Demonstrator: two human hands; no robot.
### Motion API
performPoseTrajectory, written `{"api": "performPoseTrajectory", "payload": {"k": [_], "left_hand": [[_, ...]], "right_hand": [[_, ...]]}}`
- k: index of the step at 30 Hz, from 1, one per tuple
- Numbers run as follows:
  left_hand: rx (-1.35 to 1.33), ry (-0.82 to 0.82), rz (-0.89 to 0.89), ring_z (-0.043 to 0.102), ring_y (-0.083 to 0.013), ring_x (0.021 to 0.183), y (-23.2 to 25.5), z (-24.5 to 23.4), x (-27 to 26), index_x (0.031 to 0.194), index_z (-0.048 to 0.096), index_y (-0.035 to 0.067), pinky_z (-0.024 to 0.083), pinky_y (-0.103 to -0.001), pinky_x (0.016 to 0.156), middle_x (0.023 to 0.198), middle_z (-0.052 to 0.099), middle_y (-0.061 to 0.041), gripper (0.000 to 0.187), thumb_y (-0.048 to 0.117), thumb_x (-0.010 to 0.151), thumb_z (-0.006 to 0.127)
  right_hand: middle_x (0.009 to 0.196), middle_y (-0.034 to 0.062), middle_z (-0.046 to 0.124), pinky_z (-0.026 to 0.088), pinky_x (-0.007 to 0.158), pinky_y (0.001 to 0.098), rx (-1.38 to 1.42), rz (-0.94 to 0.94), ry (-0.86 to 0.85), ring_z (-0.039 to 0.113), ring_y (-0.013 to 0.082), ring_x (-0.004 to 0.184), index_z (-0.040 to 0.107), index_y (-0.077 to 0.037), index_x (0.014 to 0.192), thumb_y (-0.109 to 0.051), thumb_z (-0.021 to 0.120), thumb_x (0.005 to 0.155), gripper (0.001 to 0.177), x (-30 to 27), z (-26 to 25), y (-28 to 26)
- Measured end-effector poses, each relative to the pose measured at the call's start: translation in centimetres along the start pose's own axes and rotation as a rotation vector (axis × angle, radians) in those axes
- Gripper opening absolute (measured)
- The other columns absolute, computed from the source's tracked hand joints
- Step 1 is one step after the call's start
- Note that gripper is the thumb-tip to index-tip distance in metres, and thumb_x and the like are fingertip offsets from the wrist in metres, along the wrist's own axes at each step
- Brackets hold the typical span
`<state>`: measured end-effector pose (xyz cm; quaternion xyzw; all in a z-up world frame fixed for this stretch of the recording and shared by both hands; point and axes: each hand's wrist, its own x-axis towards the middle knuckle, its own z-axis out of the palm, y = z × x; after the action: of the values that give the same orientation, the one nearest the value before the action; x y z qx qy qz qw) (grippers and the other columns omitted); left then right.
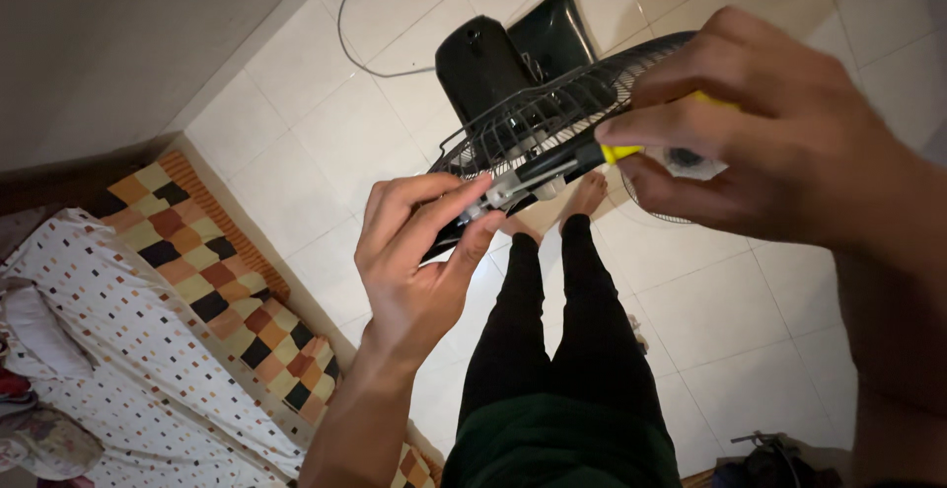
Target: The person assembles a standing fan by attaching the front grille, securing the central hub cap, and fastening the rear grille with a screwdriver. The fan blades and motor housing are handled throughout the process.
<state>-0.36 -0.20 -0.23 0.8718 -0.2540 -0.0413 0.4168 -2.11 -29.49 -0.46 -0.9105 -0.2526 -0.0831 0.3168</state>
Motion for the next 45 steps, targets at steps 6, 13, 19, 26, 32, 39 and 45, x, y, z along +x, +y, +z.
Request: {"api": "performPoseTrajectory", "payload": {"k": [6, 13, 19, 26, 32, 39, 45], "left_hand": [[-0.014, 0.004, -0.001, 0.059, -0.0193, 0.097, 0.37, 0.1, 0.22, 0.118, 0.076, 0.008, 0.051, -0.031, 0.083, 0.109, 0.068, -0.004, 0.03, 0.02, 0.091, 0.084], [-0.053, 0.008, -0.021, 0.058, -0.0189, 0.095, 0.33, -0.04, 0.1, 0.119, 0.076, 0.008, 0.051, -0.031, 0.08, 0.108, 0.069, -0.003, 0.03, 0.018, 0.091, 0.083], [-0.038, -0.004, -0.017, 0.056, -0.0169, 0.091, 0.0, -0.01, -0.03, 0.118, 0.076, 0.009, 0.049, -0.029, 0.076, 0.108, 0.069, -0.002, 0.03, 0.019, 0.09, 0.084], [-0.043, -0.012, -0.008, 0.057, -0.0177, 0.093, -0.11, -0.19, 0.01, 0.119, 0.076, 0.009, 0.05, -0.03, 0.077, 0.108, 0.069, -0.002, 0.032, 0.019, 0.09, 0.085], [-0.041, -0.012, -0.011, 0.058, -0.0181, 0.093, -0.06, -0.29, 0.03, 0.118, 0.075, 0.009, 0.05, -0.03, 0.078, 0.107, 0.07, -0.002, 0.034, 0.016, 0.088, 0.087], [-0.04, -0.02, -0.003, 0.061, -0.0186, 0.096, 0.0, -0.44, 0.07, 0.117, 0.075, 0.007, 0.051, -0.03, 0.081, 0.109, 0.07, -0.002, 0.033, 0.016, 0.088, 0.087], [-0.018, -0.026, -0.002, 0.062, -0.0183, 0.097, -0.24, -0.31, 0.12, 0.117, 0.075, 0.008, 0.051, -0.03, 0.083, 0.108, 0.07, -0.002, 0.034, 0.018, 0.087, 0.088]], "right_hand": [[0.105, 0.0061, 0.067, 0.051, 0.067, 0.0329, -0.017, 0.031, -0.018, 0.061, 0.0217, 0.088, 0.071, -0.011, 0.104, -0.015, 0.086, 0.075, 0.033, 0.07, 0.24, 0.14], [0.104, 0.0032, 0.067, 0.051, 0.067, 0.0324, 0.014, 0.053, -0.011, 0.061, 0.02, 0.086, 0.07, -0.014, 0.106, -0.012, 0.084, 0.075, 0.034, 0.22, -0.02, -0.36], [0.103, 0.0037, 0.068, 0.051, 0.067, 0.0329, -0.009, 0.039, -0.034, 0.061, 0.02, 0.087, 0.07, -0.014, 0.106, -0.012, 0.085, 0.075, 0.034, -0.02, 0.32, 0.03], [0.102, 0.0031, 0.069, 0.051, 0.067, 0.0327, 0.001, 0.036, -0.035, 0.062, 0.0198, 0.087, 0.071, -0.015, 0.106, -0.014, 0.086, 0.075, 0.035, 0.1, 0.58, 0.34], [0.099, 0.0028, 0.068, 0.051, 0.068, 0.0327, 0.026, 0.07, -0.035, 0.063, 0.0201, 0.089, 0.074, -0.016, 0.104, -0.019, 0.087, 0.074, 0.033, 0.05, 0.6, 0.14], [0.097, 0.0032, 0.068, 0.051, 0.069, 0.0338, 0.083, 0.054, -0.009, 0.065, 0.0199, 0.089, 0.073, -0.013, 0.103, -0.013, 0.086, 0.076, 0.031, 0.24, 0.43, 0.07], [0.097, 0.0061, 0.068, 0.052, 0.068, 0.0325, 0.111, 0.057, 0.017, 0.066, 0.0204, 0.086, 0.072, -0.011, 0.106, -0.012, 0.085, 0.077, 0.032, -0.34, 0.92, 0.34]]}}
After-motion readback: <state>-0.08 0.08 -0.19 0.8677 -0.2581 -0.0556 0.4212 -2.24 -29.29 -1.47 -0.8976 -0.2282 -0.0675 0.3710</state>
